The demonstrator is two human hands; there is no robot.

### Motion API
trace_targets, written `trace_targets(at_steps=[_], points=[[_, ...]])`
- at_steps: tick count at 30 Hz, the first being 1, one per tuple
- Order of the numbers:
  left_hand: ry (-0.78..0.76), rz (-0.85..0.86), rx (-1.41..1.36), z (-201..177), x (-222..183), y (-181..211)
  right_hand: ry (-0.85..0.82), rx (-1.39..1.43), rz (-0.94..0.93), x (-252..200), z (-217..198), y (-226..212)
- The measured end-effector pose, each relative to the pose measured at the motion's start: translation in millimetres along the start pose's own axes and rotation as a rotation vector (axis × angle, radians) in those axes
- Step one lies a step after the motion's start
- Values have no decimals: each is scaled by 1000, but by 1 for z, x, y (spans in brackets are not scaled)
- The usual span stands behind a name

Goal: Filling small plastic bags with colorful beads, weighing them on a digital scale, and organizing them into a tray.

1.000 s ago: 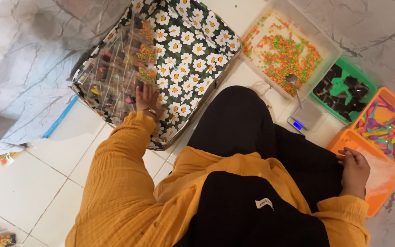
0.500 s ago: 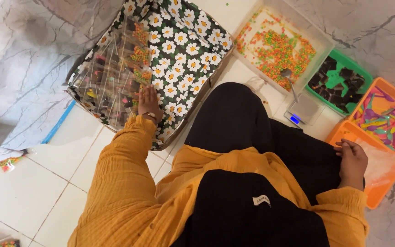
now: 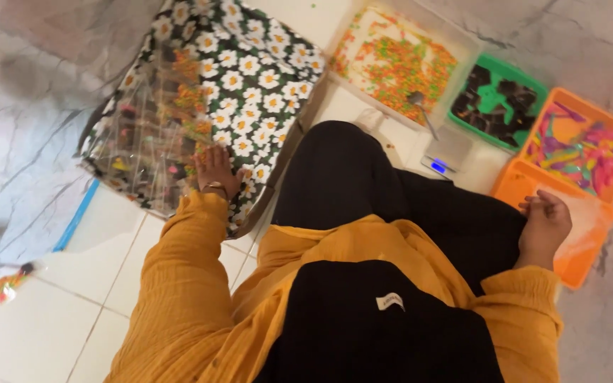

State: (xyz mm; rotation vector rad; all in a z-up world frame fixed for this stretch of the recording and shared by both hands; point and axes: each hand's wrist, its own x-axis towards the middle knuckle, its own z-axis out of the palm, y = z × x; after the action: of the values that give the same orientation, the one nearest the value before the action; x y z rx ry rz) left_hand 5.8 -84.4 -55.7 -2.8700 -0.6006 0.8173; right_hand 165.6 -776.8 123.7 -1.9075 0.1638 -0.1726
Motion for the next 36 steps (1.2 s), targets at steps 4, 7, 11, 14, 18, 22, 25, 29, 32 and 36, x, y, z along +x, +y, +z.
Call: trace_targets(at_steps=[4,7,11,14,18,22,25,29,32,36], points=[[108,-15,-244,-37,-2,20,178,-26,5,-11,-20,-10],[214,-7,-352,-74,-6,42,364,-31,148,-22,-44,-8],[735,254,-618,-125,-11,78,484,3,65,-27,-93,39],[952,479,-748,-177,-32,111,622,-44,161,-39,-118,56],[874,706,-905,-234,-67,161,687,-114,120,-57,-154,106],[787,814,-918,-247,-76,207,767,-142,149,-69,-171,143],[778,857,-863,-231,-60,232,880,28,213,-72,-176,171],[767,801,-651,-220,-52,245,800,-15,210,-70,-180,220],[792,764,-546,-208,-39,243,715,-30,324,-58,-182,265],[817,671,-409,-199,-32,242,432,-351,396,-40,-166,294]])
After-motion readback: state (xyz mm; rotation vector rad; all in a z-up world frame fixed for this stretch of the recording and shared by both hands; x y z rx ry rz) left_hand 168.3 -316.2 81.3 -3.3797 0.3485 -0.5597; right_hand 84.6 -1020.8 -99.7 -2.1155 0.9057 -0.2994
